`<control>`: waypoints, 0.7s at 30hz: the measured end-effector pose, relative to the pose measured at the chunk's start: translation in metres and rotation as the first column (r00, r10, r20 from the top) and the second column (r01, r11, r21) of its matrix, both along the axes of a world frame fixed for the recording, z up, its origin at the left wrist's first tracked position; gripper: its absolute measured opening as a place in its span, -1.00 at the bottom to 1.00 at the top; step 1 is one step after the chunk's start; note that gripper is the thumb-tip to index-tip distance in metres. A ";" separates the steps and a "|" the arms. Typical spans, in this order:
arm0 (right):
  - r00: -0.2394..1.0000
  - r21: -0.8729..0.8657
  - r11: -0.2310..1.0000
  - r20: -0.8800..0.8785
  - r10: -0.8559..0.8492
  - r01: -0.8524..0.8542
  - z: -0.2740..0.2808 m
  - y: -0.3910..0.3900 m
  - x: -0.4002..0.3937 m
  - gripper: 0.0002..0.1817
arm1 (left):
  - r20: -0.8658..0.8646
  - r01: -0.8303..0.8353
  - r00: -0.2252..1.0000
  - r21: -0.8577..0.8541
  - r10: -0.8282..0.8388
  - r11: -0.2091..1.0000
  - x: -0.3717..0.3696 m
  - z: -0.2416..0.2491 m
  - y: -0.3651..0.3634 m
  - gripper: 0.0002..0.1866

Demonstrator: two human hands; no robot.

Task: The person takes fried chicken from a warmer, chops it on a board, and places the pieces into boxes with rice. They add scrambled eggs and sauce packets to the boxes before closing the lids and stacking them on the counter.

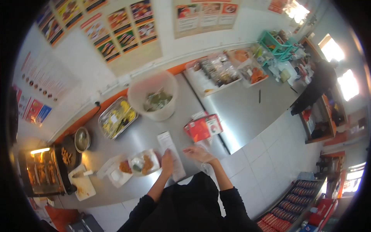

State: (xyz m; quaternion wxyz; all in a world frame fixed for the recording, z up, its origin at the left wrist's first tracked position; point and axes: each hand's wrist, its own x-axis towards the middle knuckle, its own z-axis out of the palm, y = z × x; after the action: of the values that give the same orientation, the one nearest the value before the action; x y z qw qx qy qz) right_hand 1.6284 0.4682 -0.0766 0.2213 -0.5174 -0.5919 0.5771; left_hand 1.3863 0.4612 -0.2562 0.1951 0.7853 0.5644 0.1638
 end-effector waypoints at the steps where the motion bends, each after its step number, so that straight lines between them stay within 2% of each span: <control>1: 0.998 0.044 0.998 -0.037 -0.043 0.045 0.006 0.012 0.033 -0.61 | -0.085 -0.016 0.996 -0.022 0.015 1.000 0.006 0.001 0.006 -0.49; 2: 0.994 0.083 0.993 -0.076 -0.079 0.085 0.015 0.025 0.069 -0.62 | -0.106 -0.009 0.994 0.092 0.019 0.996 0.010 -0.006 0.008 -0.52; 3: 0.985 0.038 0.984 -0.015 -0.173 0.174 0.033 0.039 0.102 -0.64 | -0.136 0.006 0.990 0.201 0.022 0.980 0.010 -0.014 0.009 -0.55; 4: 0.963 -0.006 0.964 0.046 -0.266 0.267 0.049 0.054 0.138 -0.67 | -0.196 0.001 0.980 0.205 0.040 0.979 0.017 -0.005 0.013 -0.57; 5: 0.938 0.129 0.930 -0.097 -0.333 0.343 0.038 0.064 0.184 -0.67 | -0.259 -0.001 0.964 0.203 0.055 0.979 0.020 0.005 0.010 -0.60; 6: 0.804 -0.044 0.865 -0.347 -0.483 0.500 0.009 0.078 0.230 -0.67 | -0.233 -0.055 0.968 0.154 0.090 0.987 0.022 -0.007 0.011 -0.60; 7: 0.739 -0.068 0.804 -0.355 -0.573 0.591 -0.005 0.094 0.276 -0.66 | -0.208 -0.107 0.970 0.105 0.127 0.989 0.020 -0.024 0.012 -0.60; 8: 0.696 0.036 0.731 -0.337 -0.634 0.682 -0.029 0.108 0.322 -0.70 | -0.162 -0.158 0.974 0.009 0.157 0.987 0.018 -0.026 0.012 -0.57; 9: 0.623 0.032 0.632 -0.213 -0.753 0.775 -0.043 0.122 0.364 -0.68 | -0.121 -0.206 0.973 -0.091 0.194 0.974 0.019 -0.021 0.012 -0.54; 10: 0.509 0.204 0.557 0.247 -0.825 0.805 -0.043 0.142 0.400 -0.69 | -0.235 -0.179 0.960 -0.098 0.152 0.979 0.026 -0.007 0.012 -0.52; 11: 0.412 0.346 0.520 0.341 -0.845 0.781 -0.055 0.158 0.435 -0.71 | -0.346 -0.158 0.931 -0.106 0.113 0.982 0.032 0.012 0.011 -0.50; 12: 0.299 0.483 0.486 0.414 -0.860 0.729 -0.065 0.177 0.467 -0.71 | -0.325 -0.182 0.938 -0.154 0.124 0.971 0.041 0.034 0.013 -0.47; 13: 0.226 0.557 0.461 0.439 -0.870 0.691 -0.066 0.196 0.490 -0.71 | -0.305 -0.203 0.943 -0.204 0.135 0.958 0.048 0.051 0.017 -0.44; 15: 0.076 0.683 0.418 0.471 -0.879 0.600 -0.068 0.233 0.525 -0.69 | -0.301 -0.212 0.942 -0.199 0.146 0.957 0.050 0.062 0.022 -0.42; 16: 0.036 0.641 0.493 0.588 -0.808 0.588 -0.060 0.253 0.533 -0.69 | -0.311 -0.234 0.935 -0.182 0.170 0.955 0.050 0.061 0.027 -0.42; 18: -0.042 0.521 0.630 0.789 -0.614 0.576 -0.032 0.282 0.530 -0.67 | -0.312 -0.342 0.906 -0.144 0.285 0.929 0.068 0.090 0.044 -0.46; 20: -0.193 0.604 0.410 0.691 -0.697 0.683 -0.076 0.310 0.544 -0.64 | -0.255 -0.393 0.894 -0.050 0.369 0.918 0.084 0.106 0.064 -0.53; 21: -0.238 0.730 0.220 0.468 -0.851 0.647 -0.097 0.324 0.552 -0.63 | -0.216 -0.368 0.907 0.010 0.361 0.930 0.097 0.121 0.077 -0.54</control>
State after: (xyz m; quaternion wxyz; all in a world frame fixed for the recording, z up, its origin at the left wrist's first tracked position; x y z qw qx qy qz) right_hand 2.1809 0.7925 -0.1734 0.2539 -0.9388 -0.2102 -0.1003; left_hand 1.4830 0.5378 -0.1356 0.1115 0.6759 0.7212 0.1031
